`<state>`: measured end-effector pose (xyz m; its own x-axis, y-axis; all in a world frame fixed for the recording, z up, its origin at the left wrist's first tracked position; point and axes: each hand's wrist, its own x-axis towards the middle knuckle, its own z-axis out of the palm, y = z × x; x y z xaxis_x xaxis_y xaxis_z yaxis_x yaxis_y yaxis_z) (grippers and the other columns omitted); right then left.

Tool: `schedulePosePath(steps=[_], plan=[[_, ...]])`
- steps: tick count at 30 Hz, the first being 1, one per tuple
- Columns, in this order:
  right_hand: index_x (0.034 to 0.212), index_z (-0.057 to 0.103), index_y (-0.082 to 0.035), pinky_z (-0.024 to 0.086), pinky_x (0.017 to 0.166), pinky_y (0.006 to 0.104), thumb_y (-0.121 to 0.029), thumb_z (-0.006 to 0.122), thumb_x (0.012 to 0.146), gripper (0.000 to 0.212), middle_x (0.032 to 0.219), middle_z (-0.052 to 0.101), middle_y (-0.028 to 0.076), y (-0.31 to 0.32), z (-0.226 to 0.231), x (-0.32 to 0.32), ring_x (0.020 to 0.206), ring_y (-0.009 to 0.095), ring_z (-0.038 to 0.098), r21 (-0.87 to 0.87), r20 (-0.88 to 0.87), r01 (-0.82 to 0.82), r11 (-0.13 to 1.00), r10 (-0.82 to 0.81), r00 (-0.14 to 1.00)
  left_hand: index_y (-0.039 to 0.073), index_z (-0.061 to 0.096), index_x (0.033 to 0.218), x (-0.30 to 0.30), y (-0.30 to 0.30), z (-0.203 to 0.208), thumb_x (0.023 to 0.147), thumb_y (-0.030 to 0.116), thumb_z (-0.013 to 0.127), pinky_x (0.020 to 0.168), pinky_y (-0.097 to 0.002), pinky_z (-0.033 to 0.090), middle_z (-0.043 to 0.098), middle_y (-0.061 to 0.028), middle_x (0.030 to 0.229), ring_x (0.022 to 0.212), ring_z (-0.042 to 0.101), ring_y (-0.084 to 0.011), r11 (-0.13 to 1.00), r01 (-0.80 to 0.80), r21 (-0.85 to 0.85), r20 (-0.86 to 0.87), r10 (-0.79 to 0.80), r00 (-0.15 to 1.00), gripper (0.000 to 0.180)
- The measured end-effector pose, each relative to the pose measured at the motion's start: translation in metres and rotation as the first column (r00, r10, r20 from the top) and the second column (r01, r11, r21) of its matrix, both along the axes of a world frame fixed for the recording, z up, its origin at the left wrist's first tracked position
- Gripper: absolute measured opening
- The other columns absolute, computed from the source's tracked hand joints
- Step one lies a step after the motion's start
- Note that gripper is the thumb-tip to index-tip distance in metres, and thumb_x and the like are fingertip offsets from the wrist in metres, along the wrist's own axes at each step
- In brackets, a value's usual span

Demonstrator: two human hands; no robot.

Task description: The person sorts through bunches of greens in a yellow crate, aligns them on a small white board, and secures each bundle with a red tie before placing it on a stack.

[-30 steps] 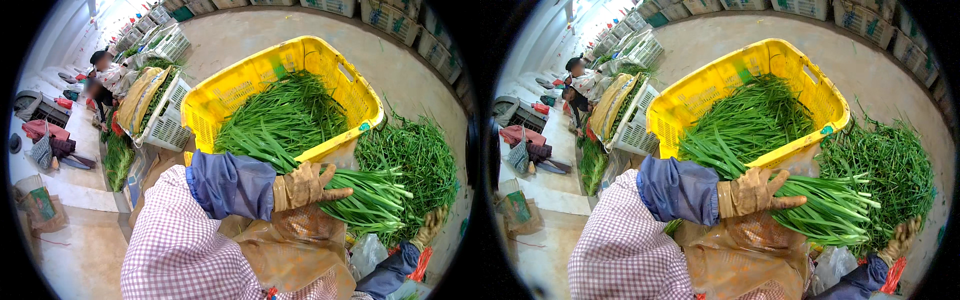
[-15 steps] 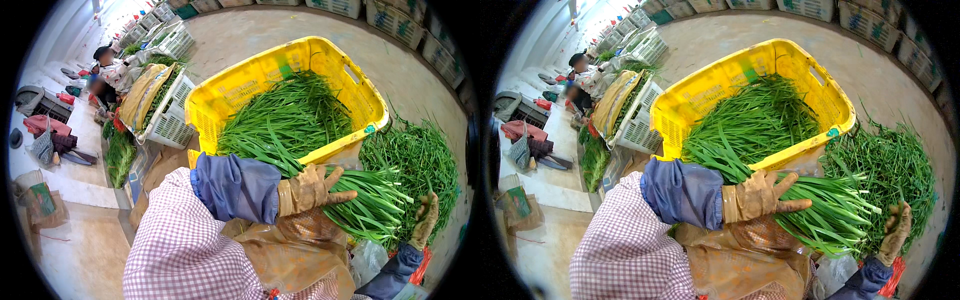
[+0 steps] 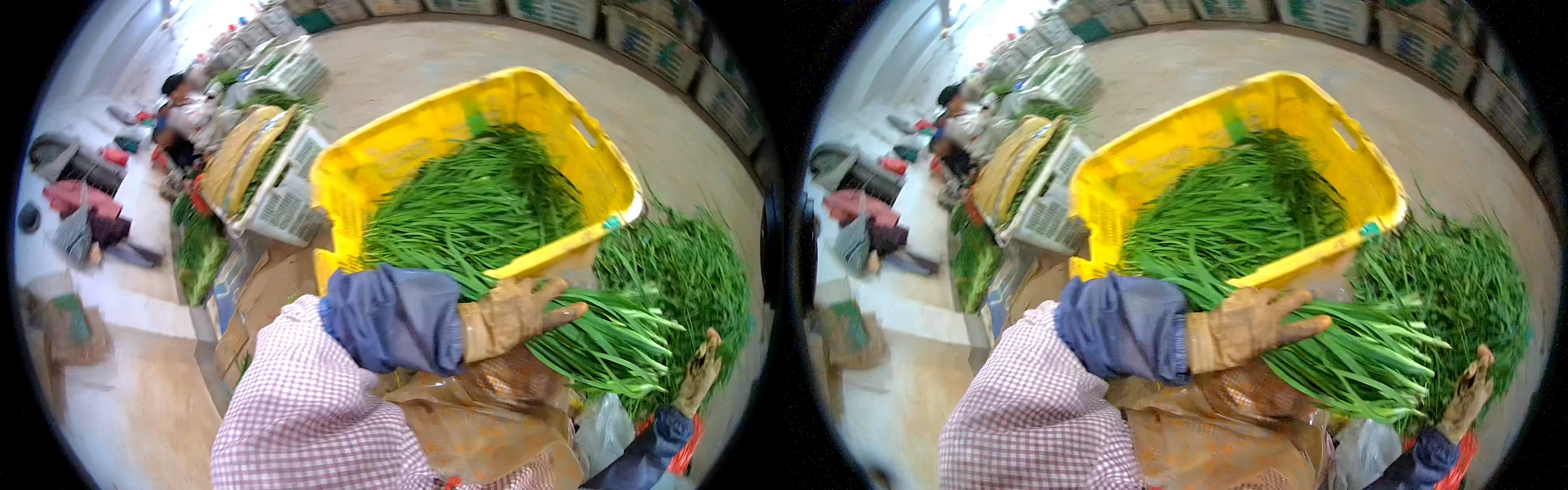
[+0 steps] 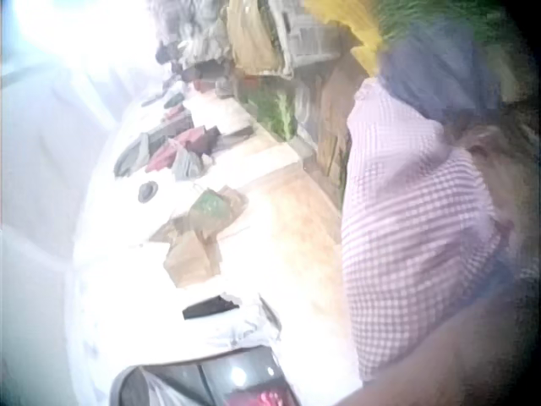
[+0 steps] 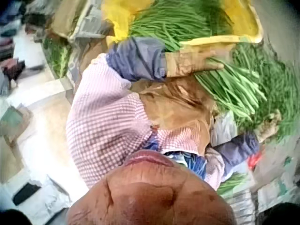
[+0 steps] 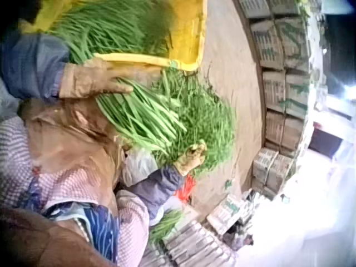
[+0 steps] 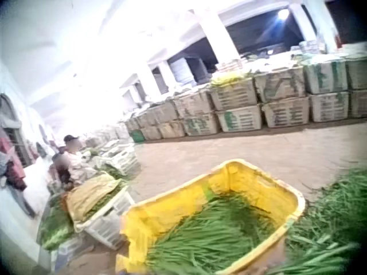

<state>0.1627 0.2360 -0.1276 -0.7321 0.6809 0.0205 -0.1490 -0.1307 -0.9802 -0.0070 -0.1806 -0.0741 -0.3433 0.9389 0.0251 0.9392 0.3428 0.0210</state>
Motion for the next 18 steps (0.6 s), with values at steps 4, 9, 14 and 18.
schedulePosePath(steps=[4, 9, 14, 18], plan=[[0.128, 0.055, -0.005, 0.049, 0.076, 0.026, -0.028, 0.056, 0.092, 0.042, 0.108, 0.064, 0.007, -0.059, 0.043, -0.028, 0.09, 0.019, 0.062, -0.197, 0.577, -0.24, 0.951, 0.311, 0.756, 0.03, 0.026, 0.15, 0.009, -0.023, -0.015, 0.081, 0.005, 0.054, 0.064, -0.0372, 0.054, 0.052, -0.0181, 0.129, 0.083, 0.064, -0.0284, 0.998, -0.026, 0.065, -0.156, 0.035, 0.987, 0.078], [0.104, 0.062, 0.001, 0.05, 0.061, 0.0228, -0.014, 0.067, 0.088, 0.023, 0.096, 0.068, 0.006, -0.043, 0.005, -0.018, 0.072, 0.008, 0.059, -0.331, 0.18, -0.286, 0.899, 0.358, 0.916, 0.035, 0.036, 0.144, 0.005, -0.014, -0.014, 0.078, -0.001, 0.053, 0.062, -0.0366, 0.053, 0.054, -0.02, 0.128, 0.076, 0.064, -0.0287, 0.955, -0.01, 0.297, -0.053, 0.027, 0.998, 0.077], [0.114, 0.061, -0.003, 0.05, 0.075, 0.0321, -0.018, 0.067, 0.086, 0.032, 0.101, 0.067, 0.01, 0.028, 0.001, 0.05, 0.087, 0.021, 0.062, 0.533, 0.751, -0.203, 0.821, -0.349, 0.561, 0.033, 0.041, 0.142, 0.025, -0.006, -0.005, 0.076, -0.004, 0.049, 0.074, -0.0439, 0.051, 0.051, -0.0232, 0.131, 0.098, 0.061, -0.0387, 0.971, -0.031, 0.239, -0.011, 0.035, 0.999, 0.076], [0.114, 0.063, -0.008, 0.048, 0.088, 0.0355, -0.019, 0.067, 0.088, 0.029, 0.108, 0.067, 0.011, -0.03, 0.019, 0.056, 0.099, 0.026, 0.063, 0.841, 0.28, -0.009, 0.541, -0.42, 0.863, 0.03, 0.039, 0.144, 0.028, -0.007, -0.002, 0.068, -0.009, 0.058, 0.073, -0.0449, 0.052, 0.051, -0.025, 0.131, 0.097, 0.061, -0.0443, 0.97, -0.024, 0.243, 0.017, 0.021, 1.0, 0.087]])
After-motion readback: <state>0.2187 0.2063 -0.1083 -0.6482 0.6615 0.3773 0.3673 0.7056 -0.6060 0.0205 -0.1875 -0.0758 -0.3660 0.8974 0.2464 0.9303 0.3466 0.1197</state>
